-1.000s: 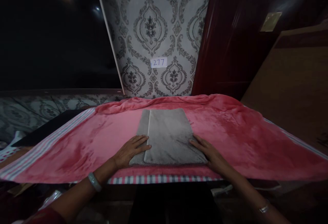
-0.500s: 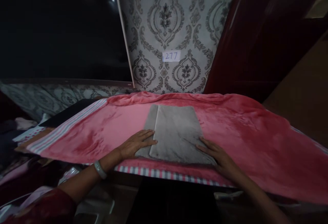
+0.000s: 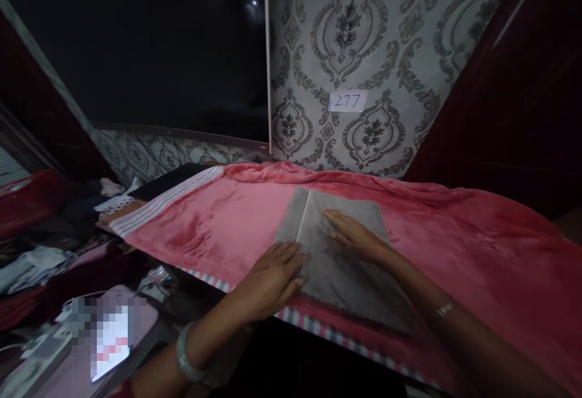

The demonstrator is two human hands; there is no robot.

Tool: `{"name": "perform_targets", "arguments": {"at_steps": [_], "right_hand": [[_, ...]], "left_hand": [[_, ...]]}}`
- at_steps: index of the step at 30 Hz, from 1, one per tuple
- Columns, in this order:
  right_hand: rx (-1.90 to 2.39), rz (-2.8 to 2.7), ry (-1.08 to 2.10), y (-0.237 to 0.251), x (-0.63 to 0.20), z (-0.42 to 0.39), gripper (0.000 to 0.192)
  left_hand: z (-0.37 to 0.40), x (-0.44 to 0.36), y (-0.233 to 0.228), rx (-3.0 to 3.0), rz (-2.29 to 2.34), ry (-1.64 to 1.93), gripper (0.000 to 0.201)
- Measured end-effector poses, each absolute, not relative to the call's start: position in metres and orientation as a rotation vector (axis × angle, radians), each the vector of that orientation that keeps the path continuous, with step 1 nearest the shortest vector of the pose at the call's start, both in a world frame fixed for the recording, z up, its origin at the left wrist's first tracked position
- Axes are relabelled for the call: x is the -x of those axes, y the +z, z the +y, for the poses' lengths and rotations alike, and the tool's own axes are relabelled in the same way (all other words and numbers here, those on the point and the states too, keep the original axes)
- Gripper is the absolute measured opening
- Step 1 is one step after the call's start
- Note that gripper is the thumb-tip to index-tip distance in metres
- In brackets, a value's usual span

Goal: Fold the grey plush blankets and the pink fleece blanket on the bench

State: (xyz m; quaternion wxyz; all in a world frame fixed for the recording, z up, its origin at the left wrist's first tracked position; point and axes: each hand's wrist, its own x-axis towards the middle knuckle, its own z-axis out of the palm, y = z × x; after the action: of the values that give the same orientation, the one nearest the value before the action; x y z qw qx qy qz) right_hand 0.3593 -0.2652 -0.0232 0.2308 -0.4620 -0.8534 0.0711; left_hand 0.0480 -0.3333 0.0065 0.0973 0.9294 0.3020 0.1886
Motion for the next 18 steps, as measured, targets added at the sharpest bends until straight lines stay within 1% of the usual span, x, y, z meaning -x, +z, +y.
{"name": "perform_targets", "arguments": {"at_steps": [4, 6, 8, 12, 18], "right_hand": [[1.354, -2.486, 0.156, -0.012, -0.315, -0.196, 0.062], [1.434, -2.523, 0.168, -0.014, -0.298, -0.177, 0.061], [1.501, -2.567, 0.195, -0.020, -0.285, -0.170, 0.059], [1.532, -2.593, 0.203, -0.039, -0.276, -0.169, 0.057], [1.487, -2.592, 0.210, -0.045, -0.281, -0.165, 0.058]], "left_hand": [[-0.323, -0.069, -0.009, -2.740, 1.102, 0.530, 0.068], [-0.321, -0.072, -0.020, -2.713, 1.189, 0.484, 0.072], [-0.323, -0.072, -0.032, -2.679, 1.248, 0.461, 0.072], [-0.329, -0.071, -0.053, -2.682, 1.294, 0.540, 0.070], [-0.332, -0.071, -0.061, -2.697, 1.307, 0.612, 0.068]]}}
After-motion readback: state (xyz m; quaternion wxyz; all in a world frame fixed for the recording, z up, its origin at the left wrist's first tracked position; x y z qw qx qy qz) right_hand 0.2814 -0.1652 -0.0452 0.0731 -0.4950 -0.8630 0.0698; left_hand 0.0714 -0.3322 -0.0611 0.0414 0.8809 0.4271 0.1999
